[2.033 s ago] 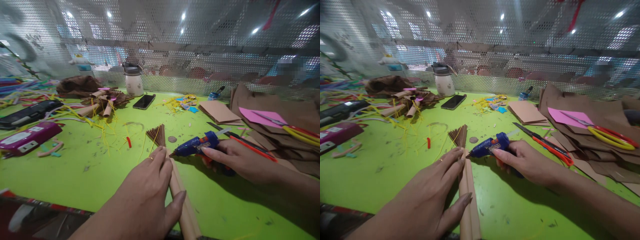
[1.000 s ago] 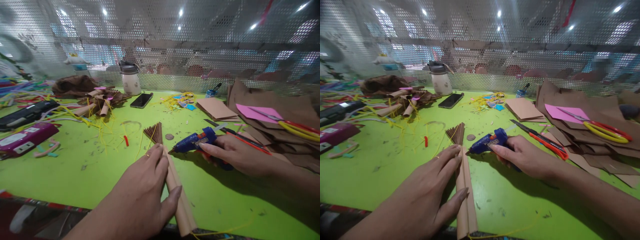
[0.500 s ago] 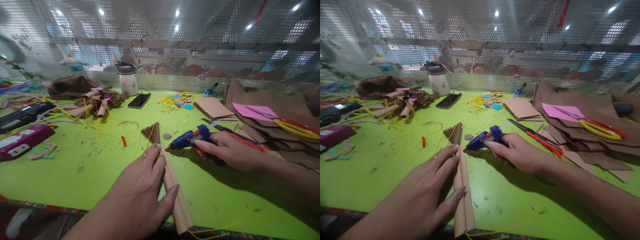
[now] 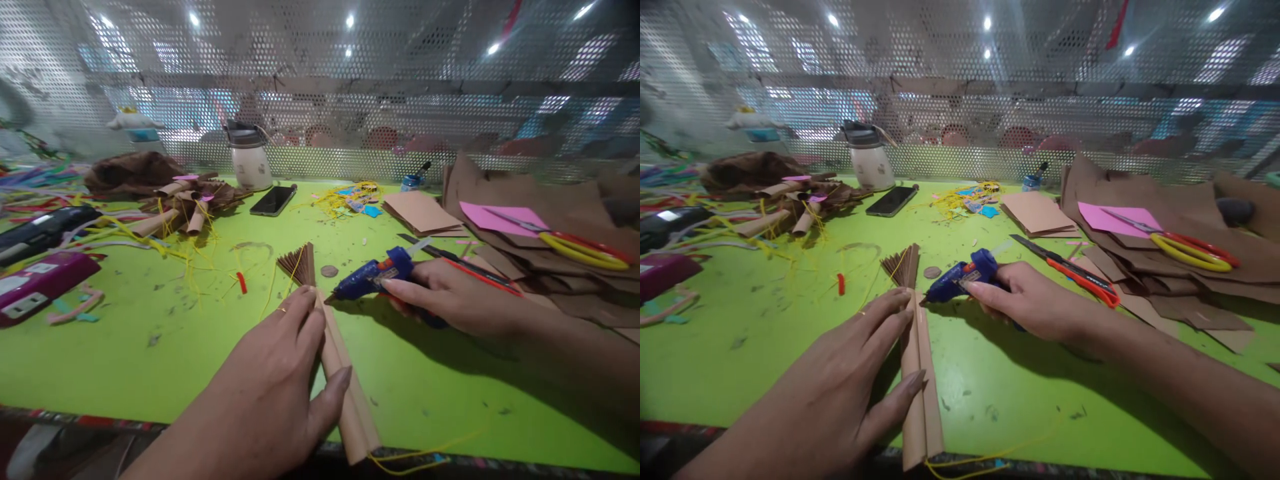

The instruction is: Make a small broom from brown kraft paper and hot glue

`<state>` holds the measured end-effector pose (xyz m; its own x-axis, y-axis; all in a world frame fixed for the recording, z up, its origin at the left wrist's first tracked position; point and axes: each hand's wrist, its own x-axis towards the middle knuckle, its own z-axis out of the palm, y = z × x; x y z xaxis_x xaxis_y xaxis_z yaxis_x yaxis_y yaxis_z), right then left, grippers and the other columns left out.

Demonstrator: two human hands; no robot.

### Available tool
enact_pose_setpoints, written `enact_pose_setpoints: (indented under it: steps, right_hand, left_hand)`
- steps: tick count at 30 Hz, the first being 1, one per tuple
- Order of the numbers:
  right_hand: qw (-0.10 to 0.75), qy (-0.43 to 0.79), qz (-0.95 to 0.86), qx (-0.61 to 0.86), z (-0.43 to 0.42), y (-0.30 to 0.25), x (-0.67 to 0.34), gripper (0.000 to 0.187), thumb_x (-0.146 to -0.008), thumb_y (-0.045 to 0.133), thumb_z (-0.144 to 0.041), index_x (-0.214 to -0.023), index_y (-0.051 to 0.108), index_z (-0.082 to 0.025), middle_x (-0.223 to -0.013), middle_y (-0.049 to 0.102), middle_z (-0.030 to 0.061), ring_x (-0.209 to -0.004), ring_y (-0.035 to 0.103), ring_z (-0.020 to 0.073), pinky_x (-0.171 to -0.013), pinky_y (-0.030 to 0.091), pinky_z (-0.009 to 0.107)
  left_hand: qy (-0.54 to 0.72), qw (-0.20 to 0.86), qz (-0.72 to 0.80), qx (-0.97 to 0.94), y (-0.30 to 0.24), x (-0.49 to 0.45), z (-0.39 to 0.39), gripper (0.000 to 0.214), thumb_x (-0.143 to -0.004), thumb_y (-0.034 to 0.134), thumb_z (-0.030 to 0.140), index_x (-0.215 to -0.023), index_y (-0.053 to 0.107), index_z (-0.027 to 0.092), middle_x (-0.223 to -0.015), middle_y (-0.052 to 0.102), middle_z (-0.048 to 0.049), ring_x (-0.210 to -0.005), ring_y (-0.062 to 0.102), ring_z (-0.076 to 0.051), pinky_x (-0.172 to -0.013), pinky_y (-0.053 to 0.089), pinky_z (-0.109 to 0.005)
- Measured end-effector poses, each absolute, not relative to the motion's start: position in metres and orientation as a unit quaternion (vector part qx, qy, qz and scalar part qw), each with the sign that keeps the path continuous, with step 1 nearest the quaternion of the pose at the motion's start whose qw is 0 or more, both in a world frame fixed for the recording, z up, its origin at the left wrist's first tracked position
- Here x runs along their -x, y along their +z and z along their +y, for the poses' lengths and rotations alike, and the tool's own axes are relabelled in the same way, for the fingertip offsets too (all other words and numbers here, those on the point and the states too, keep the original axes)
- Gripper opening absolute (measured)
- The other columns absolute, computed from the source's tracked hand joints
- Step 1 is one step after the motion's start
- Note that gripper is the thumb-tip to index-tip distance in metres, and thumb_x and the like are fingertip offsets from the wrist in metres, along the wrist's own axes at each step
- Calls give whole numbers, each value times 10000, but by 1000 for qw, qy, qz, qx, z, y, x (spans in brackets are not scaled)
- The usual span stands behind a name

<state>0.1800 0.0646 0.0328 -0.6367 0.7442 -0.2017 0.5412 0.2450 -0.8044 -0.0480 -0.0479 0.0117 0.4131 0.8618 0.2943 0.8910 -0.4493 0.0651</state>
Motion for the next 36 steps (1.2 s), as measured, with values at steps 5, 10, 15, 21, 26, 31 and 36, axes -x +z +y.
enact_pose_setpoints:
  steps: [5, 10, 15, 21, 26, 31, 36]
  right_hand:
    - [108, 454, -789, 399, 68, 34, -181, 494, -884, 424, -598, -712, 550, -152, -625, 519, 1, -540, 446, 96, -489, 326, 225]
    - [63, 442, -796, 409, 62, 43, -195, 490, -849, 465, -618, -700, 580, -166, -610, 519, -7, -522, 433, 99, -461, 306, 222]
    - [48, 434, -802, 408, 61, 47, -196, 486, -847, 465, -620, -690, 574, -173, -611, 512, -5, -524, 424, 105, -464, 301, 227]
    - [85, 446, -793, 405, 62, 44, -185, 492, -874, 425, -608, -689, 532, -165, -604, 498, -4, -528, 422, 101, -483, 314, 228]
    - [77, 449, -798, 395, 61, 45, -189, 498, -868, 435, -611, -691, 551, -161, -606, 513, -4, -528, 421, 94, -476, 308, 221]
    - [48, 433, -808, 396, 60, 53, -201, 479, -816, 518, -612, -663, 588, -164, -574, 488, -10, -496, 397, 93, -430, 278, 221]
    - [55, 414, -817, 397, 60, 55, -201, 470, -803, 543, -602, -617, 563, -171, -553, 464, -16, -484, 386, 91, -418, 260, 223]
  left_hand:
    - [-143, 57, -522, 839, 11, 48, -47, 503, -862, 482, 413, -1239, 503, 82, -1344, 478, -210, -1232, 470, -334, -968, 471, -486]
    - [-146, 42, -523, 839, 13, 46, -45, 446, -859, 488, 399, -1188, 534, 101, -1307, 509, -195, -1195, 500, -326, -962, 472, -482]
    - [-143, 30, -525, 839, 14, 46, -44, 446, -863, 481, 416, -1189, 524, 115, -1313, 496, -192, -1196, 493, -327, -960, 469, -489]
    - [-144, 22, -531, 835, 14, 47, -44, 470, -857, 490, 429, -1213, 512, 122, -1326, 483, -183, -1195, 495, -330, -963, 468, -485]
    - [-141, 22, -521, 842, 18, 46, -43, 423, -872, 444, 323, -1228, 504, 103, -1314, 493, -179, -1199, 497, -303, -982, 462, -456]
    - [-144, 37, -516, 844, 16, 46, -41, 378, -874, 422, 252, -1206, 516, 99, -1290, 510, -181, -1197, 504, -296, -979, 471, -435]
    - [-146, 40, -513, 845, 15, 47, -41, 375, -862, 440, 255, -1198, 517, 106, -1295, 506, -183, -1209, 494, -301, -990, 463, -439]
